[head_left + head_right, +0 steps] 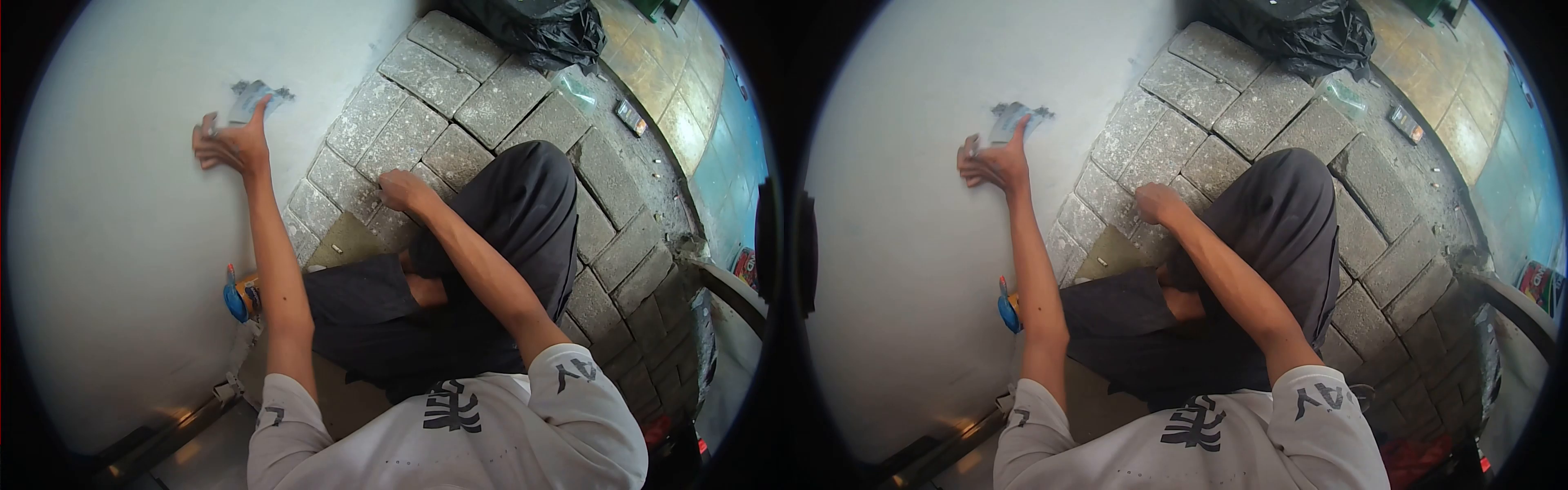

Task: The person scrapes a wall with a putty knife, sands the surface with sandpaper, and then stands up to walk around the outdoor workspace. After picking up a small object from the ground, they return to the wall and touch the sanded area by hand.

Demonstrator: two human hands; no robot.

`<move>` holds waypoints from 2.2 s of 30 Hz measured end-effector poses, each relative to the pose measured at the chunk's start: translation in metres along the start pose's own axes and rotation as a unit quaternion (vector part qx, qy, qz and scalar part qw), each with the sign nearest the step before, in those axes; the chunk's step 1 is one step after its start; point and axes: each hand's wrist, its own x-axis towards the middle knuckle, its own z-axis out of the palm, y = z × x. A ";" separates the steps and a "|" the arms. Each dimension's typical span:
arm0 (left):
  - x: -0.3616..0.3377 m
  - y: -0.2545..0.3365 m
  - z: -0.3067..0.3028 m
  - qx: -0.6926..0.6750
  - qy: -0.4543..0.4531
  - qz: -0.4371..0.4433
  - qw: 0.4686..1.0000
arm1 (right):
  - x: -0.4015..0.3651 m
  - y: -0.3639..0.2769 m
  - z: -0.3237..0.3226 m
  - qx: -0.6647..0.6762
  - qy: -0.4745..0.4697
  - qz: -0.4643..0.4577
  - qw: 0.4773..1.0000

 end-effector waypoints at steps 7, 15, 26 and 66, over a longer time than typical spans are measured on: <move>-0.011 0.010 0.021 -0.005 -0.015 0.055 0.998 | 0.000 -0.002 -0.001 -0.006 -0.006 -0.010 1.000; -0.009 0.008 0.017 0.017 -0.042 0.139 0.989 | 0.002 0.000 0.000 0.014 -0.012 0.013 1.000; -0.006 0.003 0.019 -0.049 -0.039 0.134 0.989 | 0.006 0.004 0.004 0.001 -0.007 0.003 1.000; -0.015 0.002 0.017 -0.050 -0.099 0.131 0.985 | 0.008 0.005 0.004 0.007 -0.025 -0.002 1.000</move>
